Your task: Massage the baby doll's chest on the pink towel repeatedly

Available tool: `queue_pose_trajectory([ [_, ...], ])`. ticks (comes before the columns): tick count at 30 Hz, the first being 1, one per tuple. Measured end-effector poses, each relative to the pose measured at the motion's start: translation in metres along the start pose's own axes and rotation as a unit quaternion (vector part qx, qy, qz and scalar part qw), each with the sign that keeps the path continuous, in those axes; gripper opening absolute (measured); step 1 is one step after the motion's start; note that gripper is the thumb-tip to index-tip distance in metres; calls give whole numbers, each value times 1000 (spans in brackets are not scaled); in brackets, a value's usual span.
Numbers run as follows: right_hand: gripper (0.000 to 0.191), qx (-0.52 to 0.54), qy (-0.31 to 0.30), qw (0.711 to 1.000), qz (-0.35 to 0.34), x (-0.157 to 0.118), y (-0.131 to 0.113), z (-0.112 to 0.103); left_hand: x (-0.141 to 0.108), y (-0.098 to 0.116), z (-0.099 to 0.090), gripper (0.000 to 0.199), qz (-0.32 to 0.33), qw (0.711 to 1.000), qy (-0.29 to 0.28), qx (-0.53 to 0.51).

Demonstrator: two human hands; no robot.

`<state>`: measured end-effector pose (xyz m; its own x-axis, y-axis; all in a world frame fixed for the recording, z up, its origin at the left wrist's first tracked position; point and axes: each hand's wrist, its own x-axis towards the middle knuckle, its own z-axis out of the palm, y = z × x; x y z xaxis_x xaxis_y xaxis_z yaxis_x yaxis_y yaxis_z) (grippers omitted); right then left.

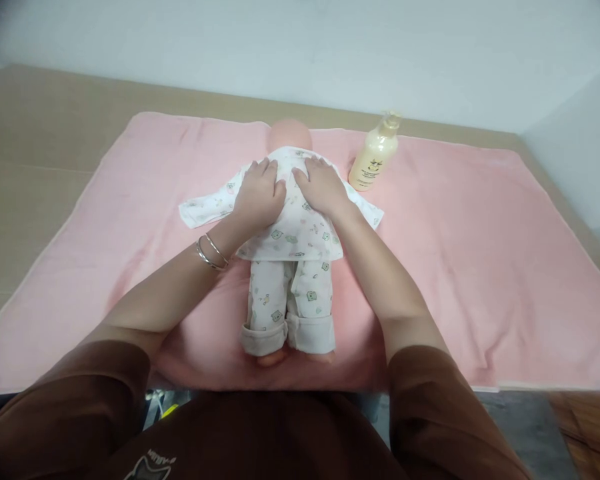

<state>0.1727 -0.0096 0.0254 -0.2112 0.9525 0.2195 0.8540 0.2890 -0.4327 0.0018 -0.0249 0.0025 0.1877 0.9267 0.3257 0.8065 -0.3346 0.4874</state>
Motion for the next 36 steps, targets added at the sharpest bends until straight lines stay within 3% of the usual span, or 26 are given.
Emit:
queue_pose_trajectory([
  [5,62,-91,-14,995,22,-18,-32,8,15,-16,4,55,-6,1000,15,-11],
  [9,57,-106,-2,994,-8,-35,-58,9,22,-21,3,46,11,999,15,-26],
  [13,42,-52,15,998,-7,-22,-41,2,4,-6,5,48,27,999,29,-4],
  [17,43,-24,25,999,11,-3,-15,2,-10,9,2,52,80,997,16,18],
  [24,48,-95,29,995,-29,-28,-51,12,18,-11,-12,42,25,1000,-9,2],
  [28,45,-57,-9,998,-12,-17,-37,-2,4,-2,-3,47,36,999,18,29],
  [32,52,-25,-20,999,11,-1,-15,-6,-10,15,-4,49,49,997,8,55],
  [36,50,-87,-11,996,-2,-15,-37,3,1,12,-22,45,29,999,-28,35],
])
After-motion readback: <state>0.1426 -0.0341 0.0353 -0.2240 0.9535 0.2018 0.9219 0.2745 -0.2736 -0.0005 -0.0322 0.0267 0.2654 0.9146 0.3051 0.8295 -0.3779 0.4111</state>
